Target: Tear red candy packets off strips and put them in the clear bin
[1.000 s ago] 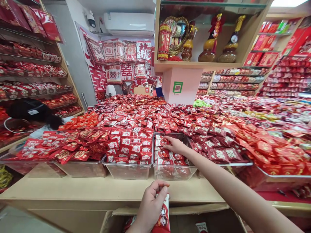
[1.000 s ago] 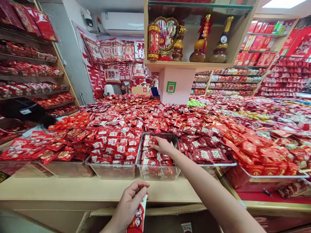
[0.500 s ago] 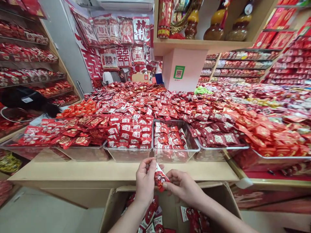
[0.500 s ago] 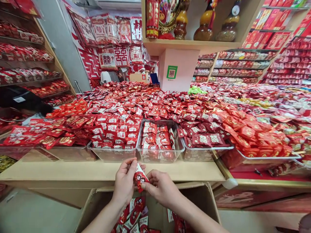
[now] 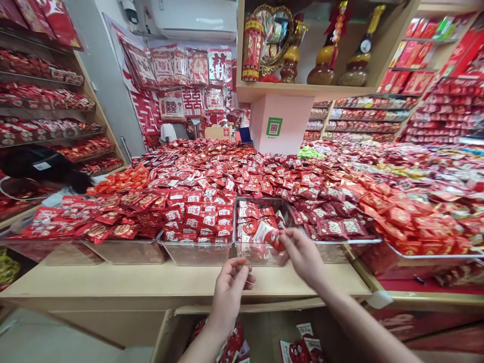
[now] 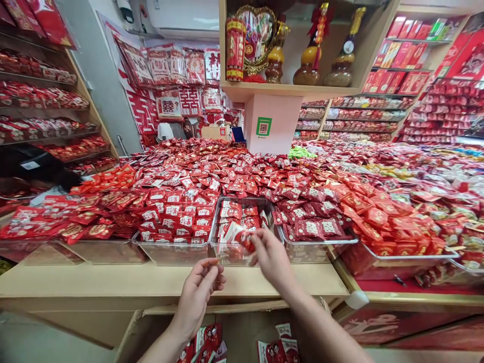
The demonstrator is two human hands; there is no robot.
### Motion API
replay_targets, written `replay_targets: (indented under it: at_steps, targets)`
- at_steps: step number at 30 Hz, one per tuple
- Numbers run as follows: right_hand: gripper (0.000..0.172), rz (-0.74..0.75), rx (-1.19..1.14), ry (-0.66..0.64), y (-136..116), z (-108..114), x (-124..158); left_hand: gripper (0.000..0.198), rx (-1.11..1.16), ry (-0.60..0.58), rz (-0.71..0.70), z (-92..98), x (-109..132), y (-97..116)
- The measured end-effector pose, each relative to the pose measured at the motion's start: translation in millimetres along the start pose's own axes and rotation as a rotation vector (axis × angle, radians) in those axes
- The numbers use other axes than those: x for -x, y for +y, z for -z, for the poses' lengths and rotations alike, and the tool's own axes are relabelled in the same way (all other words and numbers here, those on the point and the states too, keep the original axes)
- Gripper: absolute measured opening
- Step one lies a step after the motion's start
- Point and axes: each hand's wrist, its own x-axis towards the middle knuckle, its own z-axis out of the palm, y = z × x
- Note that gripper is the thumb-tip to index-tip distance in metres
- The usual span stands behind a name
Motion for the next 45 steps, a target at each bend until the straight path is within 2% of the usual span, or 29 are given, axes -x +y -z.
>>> replay_targets:
  at_steps: [2, 5, 7, 10, 14, 19, 23, 30, 33, 38, 42, 45]
  targets:
    - [0.013, -0.019, 0.014, 0.0, -3, 3, -35, 0.019, -0.016, -0.029, 0.026, 1.0, -1, -1]
    - [0.005, -0.174, 0.025, -0.103, 4, -6, -79, 0.017, -0.048, -0.072, 0.023, 2.0, -1, -2]
    - [0.005, -0.253, 0.091, -0.15, 12, -16, -97, 0.015, -0.07, -0.095, 0.014, 2.2, -1, -2]
    - [0.01, -0.205, 0.343, -0.094, 22, -25, -108, 0.014, -0.093, -0.113, 0.017, 2.2, 0, -3]
    - [0.014, -0.078, 0.637, -0.017, 31, -24, -110, 0.012, -0.105, -0.124, 0.026, 1.7, 1, -3]
    - [0.009, -0.14, 0.618, -0.12, 29, -26, -105, 0.009, -0.126, -0.148, 0.03, 1.6, 1, -4]
    - [0.008, -0.152, 0.596, -0.143, 24, -29, -103, 0.008, -0.159, -0.163, 0.031, 1.6, 1, -5]
    - [0.019, 0.078, 0.886, -0.032, 19, -19, -102, 0.008, -0.185, -0.185, 0.048, 0.1, 1, -2]
    - [0.019, 0.052, 0.957, -0.139, 14, -13, -97, 0.008, -0.192, -0.191, 0.05, 0.7, 2, -2]
    - [0.027, -0.135, 0.992, -0.428, 3, -7, -90, 0.008, -0.203, -0.191, 0.05, 0.7, 4, -2]
    - [0.023, -0.15, 0.877, -0.488, 3, -4, -90, 0.01, -0.198, -0.18, 0.052, -0.3, 4, 0]
    - [0.022, -0.163, 0.704, -0.491, 7, -4, -90, 0.01, -0.192, -0.174, 0.051, -0.6, 4, 1]
